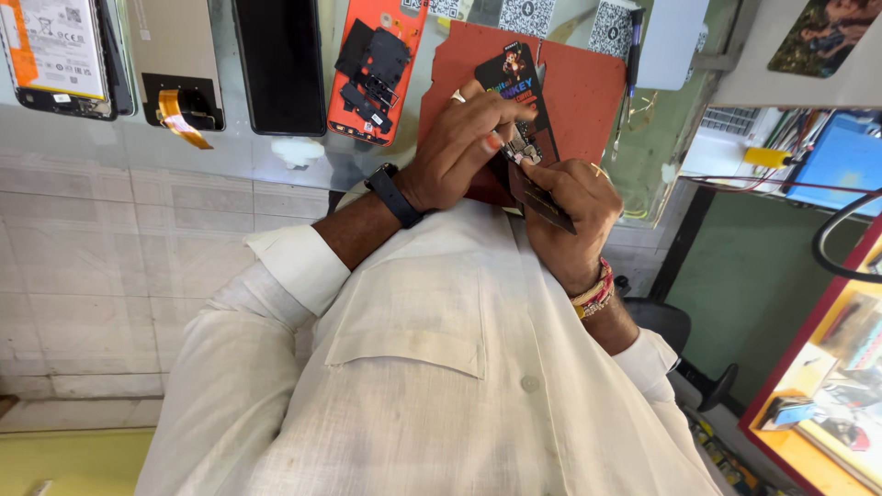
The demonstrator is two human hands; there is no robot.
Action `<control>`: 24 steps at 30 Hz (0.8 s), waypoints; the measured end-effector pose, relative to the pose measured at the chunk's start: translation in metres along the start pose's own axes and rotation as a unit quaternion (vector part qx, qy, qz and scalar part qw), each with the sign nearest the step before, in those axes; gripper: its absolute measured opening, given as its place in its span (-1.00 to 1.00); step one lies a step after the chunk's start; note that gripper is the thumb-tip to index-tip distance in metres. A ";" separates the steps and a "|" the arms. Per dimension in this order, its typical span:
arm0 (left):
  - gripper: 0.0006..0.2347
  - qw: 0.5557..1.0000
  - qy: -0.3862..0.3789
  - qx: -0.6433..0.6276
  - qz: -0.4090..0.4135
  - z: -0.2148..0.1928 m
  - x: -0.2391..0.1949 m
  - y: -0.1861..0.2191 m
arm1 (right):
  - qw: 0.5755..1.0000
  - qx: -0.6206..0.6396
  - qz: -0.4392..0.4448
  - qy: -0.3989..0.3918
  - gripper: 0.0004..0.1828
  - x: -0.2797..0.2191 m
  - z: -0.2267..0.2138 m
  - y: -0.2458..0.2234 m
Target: The person disassembles a smartphone, removes the motherboard, and uses a plastic card to pry and separate the screen assembly from the frame. They then use tweezers to remove small components from the screen area.
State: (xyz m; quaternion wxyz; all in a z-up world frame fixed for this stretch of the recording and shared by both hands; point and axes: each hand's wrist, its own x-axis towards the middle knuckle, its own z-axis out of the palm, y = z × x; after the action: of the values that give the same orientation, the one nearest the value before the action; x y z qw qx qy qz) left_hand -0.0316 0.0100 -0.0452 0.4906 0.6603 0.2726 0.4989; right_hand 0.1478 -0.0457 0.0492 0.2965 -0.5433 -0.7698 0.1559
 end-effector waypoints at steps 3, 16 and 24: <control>-0.31 1.000 0.005 -0.006 0.010 -0.002 0.000 0.000 | 1.000 -0.021 0.006 -0.002 -0.76 0.007 0.002 -0.001; -0.19 1.000 -0.004 -0.008 0.000 0.000 -0.005 -0.007 | 0.998 -0.036 -0.002 -0.052 -0.83 0.032 0.006 -0.011; -0.13 1.000 0.008 -0.025 0.015 0.003 -0.008 -0.012 | 0.992 -0.075 -0.048 -0.089 -0.83 0.047 0.003 -0.016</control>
State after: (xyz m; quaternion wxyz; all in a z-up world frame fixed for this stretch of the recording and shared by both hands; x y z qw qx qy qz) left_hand -0.0302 0.0064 -0.0593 0.4972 0.6479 0.2546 0.5179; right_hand 0.1229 -0.0077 0.0691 0.1922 -0.5101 -0.8280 0.1313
